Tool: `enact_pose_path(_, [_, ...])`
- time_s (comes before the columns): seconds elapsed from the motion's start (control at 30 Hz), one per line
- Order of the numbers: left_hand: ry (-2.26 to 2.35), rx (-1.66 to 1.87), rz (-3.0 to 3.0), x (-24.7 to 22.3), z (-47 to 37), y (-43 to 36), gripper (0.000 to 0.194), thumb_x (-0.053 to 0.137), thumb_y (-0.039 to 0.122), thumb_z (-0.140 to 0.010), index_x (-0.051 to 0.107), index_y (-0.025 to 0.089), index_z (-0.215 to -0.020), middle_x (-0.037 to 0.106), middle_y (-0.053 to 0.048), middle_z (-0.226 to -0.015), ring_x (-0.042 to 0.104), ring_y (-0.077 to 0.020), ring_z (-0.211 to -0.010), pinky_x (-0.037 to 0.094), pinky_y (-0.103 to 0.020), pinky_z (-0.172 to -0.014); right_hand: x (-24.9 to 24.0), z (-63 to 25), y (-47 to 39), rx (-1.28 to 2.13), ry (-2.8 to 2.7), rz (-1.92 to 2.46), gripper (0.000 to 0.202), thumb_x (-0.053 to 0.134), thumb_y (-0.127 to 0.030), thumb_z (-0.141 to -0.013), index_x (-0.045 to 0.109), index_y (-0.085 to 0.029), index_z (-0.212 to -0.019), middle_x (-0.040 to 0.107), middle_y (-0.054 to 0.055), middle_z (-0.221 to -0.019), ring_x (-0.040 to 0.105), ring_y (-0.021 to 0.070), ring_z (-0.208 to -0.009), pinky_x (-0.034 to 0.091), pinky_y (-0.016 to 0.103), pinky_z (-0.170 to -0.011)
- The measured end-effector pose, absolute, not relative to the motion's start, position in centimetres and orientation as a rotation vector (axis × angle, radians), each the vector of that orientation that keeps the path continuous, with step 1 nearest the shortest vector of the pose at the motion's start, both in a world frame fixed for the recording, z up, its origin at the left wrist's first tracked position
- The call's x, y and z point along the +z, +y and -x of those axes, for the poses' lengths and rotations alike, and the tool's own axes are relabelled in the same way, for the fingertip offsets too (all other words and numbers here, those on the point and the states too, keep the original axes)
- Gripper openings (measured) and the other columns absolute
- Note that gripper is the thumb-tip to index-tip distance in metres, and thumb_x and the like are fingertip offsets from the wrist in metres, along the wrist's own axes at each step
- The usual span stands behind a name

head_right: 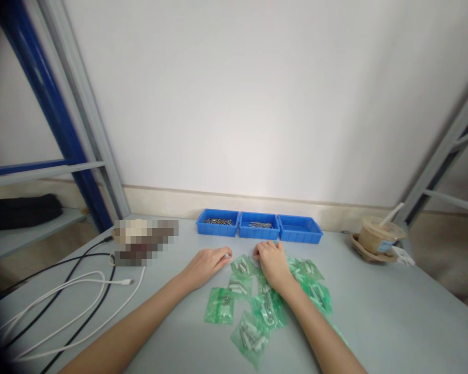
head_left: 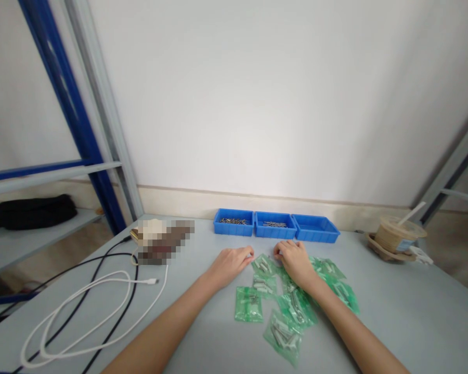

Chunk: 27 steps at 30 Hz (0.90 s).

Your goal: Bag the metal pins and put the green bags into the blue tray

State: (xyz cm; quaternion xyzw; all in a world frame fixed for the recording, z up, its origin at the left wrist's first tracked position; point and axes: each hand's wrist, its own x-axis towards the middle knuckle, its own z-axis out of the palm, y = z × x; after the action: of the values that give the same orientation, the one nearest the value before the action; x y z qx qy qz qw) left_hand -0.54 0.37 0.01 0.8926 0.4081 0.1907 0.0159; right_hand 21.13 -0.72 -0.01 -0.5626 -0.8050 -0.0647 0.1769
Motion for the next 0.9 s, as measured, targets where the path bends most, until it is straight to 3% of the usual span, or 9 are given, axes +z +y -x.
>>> enact_pose_path(0.23, [1.166, 0.622, -3.076, -0.7, 0.0, 0.3, 0.018, 0.041, 0.028, -0.091, 0.05, 0.018, -0.102, 0.063, -0.002, -0.081, 0.061, -0.0154, -0.069, 0.04, -0.023, -0.059, 0.8, -19.5, -1.5, 0.736, -1.954, 1.247, 0.012, 0.048, -0.017, -0.077, 0.059, -0.016, -0.074, 0.065, 0.002, -0.068, 0.059, 0.0145, -0.067, 0.041, 0.025, -0.067])
enact_pose_path(0.37, [1.115, 0.578, -3.23, -0.5, 0.0, 0.0, 0.017, 0.038, 0.027, -0.091, 0.052, 0.018, -0.085, 0.059, -0.001, -0.072, 0.057, -0.015, -0.062, 0.04, -0.024, -0.057, 0.4, -18.8, -1.5, 0.973, -1.819, 1.11, 0.008, 0.053, -0.021, -0.072, 0.059, -0.016, -0.07, 0.064, 0.002, -0.063, 0.059, 0.0151, -0.063, 0.043, 0.026, -0.066])
enact_pose_path(0.47, [1.106, 0.669, -3.259, -0.6, 0.1, 0.0, 0.021, 0.036, 0.031, -0.092, 0.052, 0.018, -0.087, 0.058, -0.001, -0.07, 0.056, -0.0149, -0.059, 0.038, -0.024, -0.054, 0.0, -18.9, -1.3, 1.071, -1.742, 1.07, 0.01, 0.056, -0.024, -0.07, 0.059, -0.015, -0.07, 0.064, 0.002, -0.062, 0.059, 0.0154, -0.061, 0.043, 0.026, -0.063])
enact_pose_path(0.67, [1.107, 0.762, -3.141, -0.4, -0.2, -0.2, 0.031, 0.029, 0.031, -0.094, 0.054, 0.017, -0.08, 0.06, -0.001, -0.066, 0.057, -0.0134, -0.06, 0.037, -0.023, -0.056, 0.1, -18.9, -1.4, 1.063, -1.732, 1.057, 0.013, 0.058, -0.025, -0.071, 0.063, -0.014, -0.077, 0.066, 0.003, -0.067, 0.06, 0.016, -0.065, 0.044, 0.027, -0.063])
enact_pose_path(0.8, [1.218, 0.76, -2.883, 0.2, -0.4, -0.7, 0.034, 0.029, 0.033, -0.094, 0.054, 0.017, -0.077, 0.06, 0.0, -0.064, 0.058, -0.0125, -0.06, 0.036, -0.021, -0.056, 0.6, -18.6, -2.2, 0.68, -1.89, 1.179, 0.012, 0.06, -0.024, -0.073, 0.067, -0.018, -0.081, 0.067, 0.003, -0.073, 0.059, 0.0166, -0.07, 0.041, 0.029, -0.07])
enact_pose_path(0.9, [1.184, 0.726, -2.724, 0.6, -0.5, -1.0, 0.028, 0.035, 0.037, -0.092, 0.054, 0.017, -0.087, 0.061, 0.002, -0.065, 0.058, -0.0125, -0.06, 0.036, -0.02, -0.056, 0.9, -18.5, -2.6, 0.369, -2.006, 1.262, 0.012, 0.057, -0.025, -0.078, 0.067, -0.021, -0.083, 0.067, 0.001, -0.077, 0.058, 0.0167, -0.072, 0.038, 0.031, -0.075])
